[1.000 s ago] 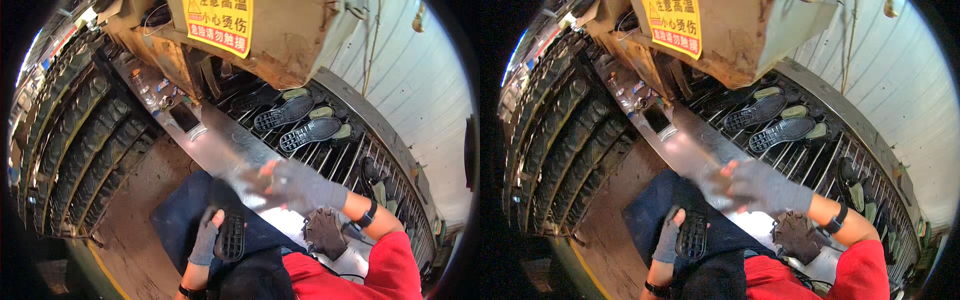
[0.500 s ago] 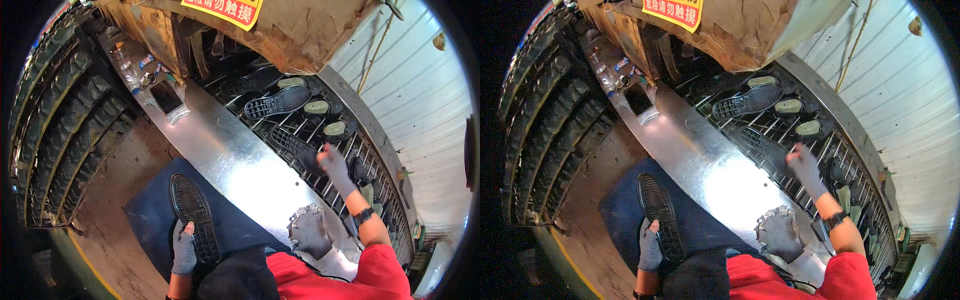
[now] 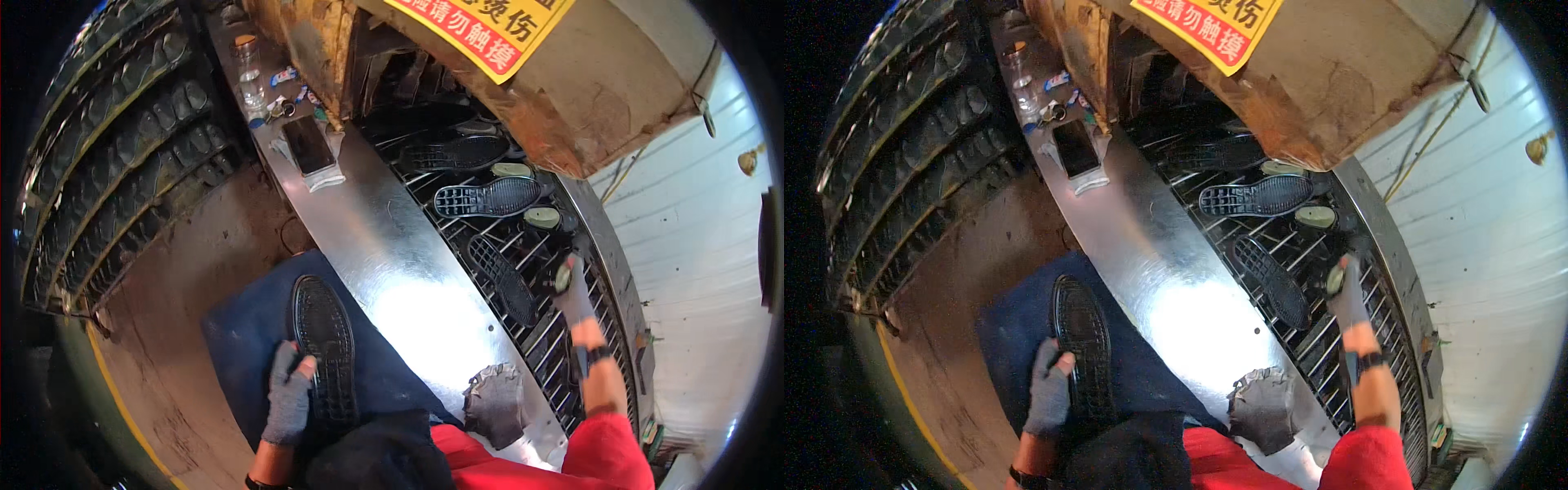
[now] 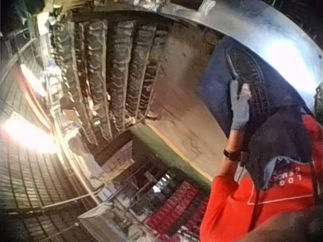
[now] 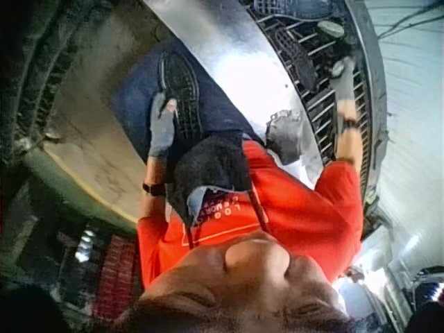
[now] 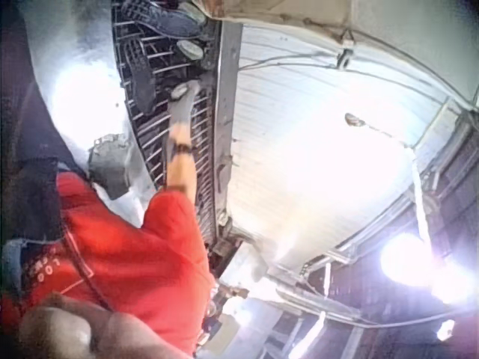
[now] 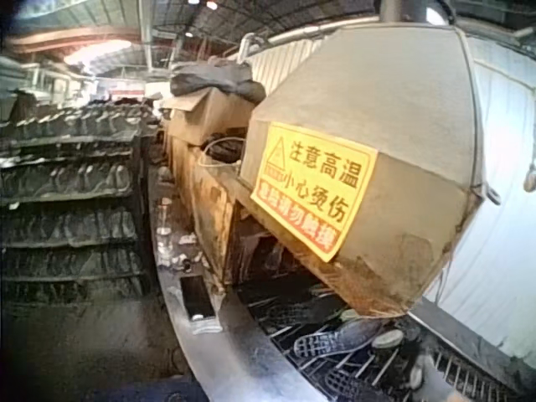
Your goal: Polishing and inspecting black leather loafers at a shoe manufacturing station.
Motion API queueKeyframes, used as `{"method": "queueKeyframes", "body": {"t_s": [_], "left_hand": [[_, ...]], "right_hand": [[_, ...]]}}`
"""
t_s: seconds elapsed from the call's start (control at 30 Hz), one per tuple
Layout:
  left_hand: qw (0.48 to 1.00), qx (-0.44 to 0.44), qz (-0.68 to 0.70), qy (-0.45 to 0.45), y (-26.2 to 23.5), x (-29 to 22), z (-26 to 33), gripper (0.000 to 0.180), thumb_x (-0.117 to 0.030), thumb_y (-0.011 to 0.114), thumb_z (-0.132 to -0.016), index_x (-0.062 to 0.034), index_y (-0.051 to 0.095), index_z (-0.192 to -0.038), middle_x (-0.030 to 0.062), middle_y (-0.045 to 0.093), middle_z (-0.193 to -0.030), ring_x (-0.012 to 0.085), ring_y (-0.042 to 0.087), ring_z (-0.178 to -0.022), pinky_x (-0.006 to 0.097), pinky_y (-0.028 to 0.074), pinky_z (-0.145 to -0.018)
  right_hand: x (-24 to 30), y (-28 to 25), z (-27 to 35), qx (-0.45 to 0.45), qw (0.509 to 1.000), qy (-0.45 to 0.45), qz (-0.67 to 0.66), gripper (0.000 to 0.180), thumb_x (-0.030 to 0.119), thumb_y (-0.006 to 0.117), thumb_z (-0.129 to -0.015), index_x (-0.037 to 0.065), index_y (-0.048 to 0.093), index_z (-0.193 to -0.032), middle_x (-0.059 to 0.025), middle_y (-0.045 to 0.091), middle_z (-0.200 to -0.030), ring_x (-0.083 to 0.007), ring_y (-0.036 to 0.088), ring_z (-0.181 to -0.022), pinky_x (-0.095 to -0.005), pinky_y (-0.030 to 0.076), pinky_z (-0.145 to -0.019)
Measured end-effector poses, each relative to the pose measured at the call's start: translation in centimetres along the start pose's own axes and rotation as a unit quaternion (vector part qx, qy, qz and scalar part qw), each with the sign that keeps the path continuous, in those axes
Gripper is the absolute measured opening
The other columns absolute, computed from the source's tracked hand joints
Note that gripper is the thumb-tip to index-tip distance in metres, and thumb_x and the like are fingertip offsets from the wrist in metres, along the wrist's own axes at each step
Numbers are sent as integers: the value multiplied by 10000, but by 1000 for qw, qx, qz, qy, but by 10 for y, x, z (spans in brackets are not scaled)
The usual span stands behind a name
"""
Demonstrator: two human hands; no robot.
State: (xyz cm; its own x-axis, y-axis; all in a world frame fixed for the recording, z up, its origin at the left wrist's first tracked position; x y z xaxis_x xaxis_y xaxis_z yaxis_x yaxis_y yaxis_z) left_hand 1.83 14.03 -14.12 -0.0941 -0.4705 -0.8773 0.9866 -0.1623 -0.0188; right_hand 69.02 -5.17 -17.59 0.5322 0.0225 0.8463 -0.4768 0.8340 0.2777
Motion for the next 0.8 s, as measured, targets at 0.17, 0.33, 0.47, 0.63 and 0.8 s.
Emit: {"method": "queueKeyframes", "body": {"t_s": [0.17, 0.33, 0.47, 0.63, 0.8], "left_hand": [[976, 2, 98, 195, -9, -86, 11, 478, -213, 573, -1093, 30, 498, -1498, 134, 615, -1383, 225, 597, -1283, 356, 445, -1134], [939, 235, 200, 151, 77, -101, 9, 615, -226, 592, -1086, -34, 367, -1626, 144, 547, -1468, 216, 569, -1306, 364, 453, -1122], [940, 122, 254, 194, 67, -119, 18, 600, -214, 668, -1046, -31, 435, -1568, 117, 658, -1278, 195, 631, -1179, 339, 479, -1074], [903, 176, 325, 220, 31, -120, 32, 687, -530, 591, -1059, -28, 457, -1509, 215, 685, -1264, 345, 684, -1195, 477, 581, -1030], [922, 193, 242, 231, 32, -115, 0, 834, -730, 331, -1061, -23, 590, -1419, 154, 693, -1322, 226, 657, -1191, 376, 513, -1072]], "right_hand": [[-51, 100, 138, 126, 988, 70, 56, 631, 424, 713, -939, 49, 583, -1429, -210, 726, -1213, -353, 747, -1020, -495, 642, -893], [-119, 191, 217, 337, 918, 200, 59, 1023, 463, 849, -649, -63, 502, -1455, -220, 685, -1247, -340, 738, -1004, -459, 640, -898], [-129, 284, 301, 439, 822, 114, 346, 1199, 756, 799, -745, -31, 429, -1571, -143, 581, -1474, -274, 603, -1314, -411, 493, -1101], [-151, 347, 333, 429, 854, 274, 108, 1090, 783, 679, -870, -66, 475, -1522, -182, 632, -1432, -256, 646, -1277, -413, 510, -1111], [-142, 350, 344, 441, 853, 251, 124, 722, 591, 643, -1003, -52, 651, -1331, -154, 745, -1227, -240, 738, -1081, -366, 601, -954]]}}
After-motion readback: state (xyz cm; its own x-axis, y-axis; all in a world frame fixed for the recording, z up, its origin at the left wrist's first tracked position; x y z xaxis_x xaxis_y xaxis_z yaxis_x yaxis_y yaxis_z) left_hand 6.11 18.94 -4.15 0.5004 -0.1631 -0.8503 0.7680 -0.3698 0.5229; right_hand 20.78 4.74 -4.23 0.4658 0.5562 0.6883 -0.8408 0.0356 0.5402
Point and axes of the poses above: each hand's wrist, its own z-axis away from the middle knuckle, its own y-axis out of the palm, x = y × z, the point moved 5 cm from there along -z, towards the middle knuckle
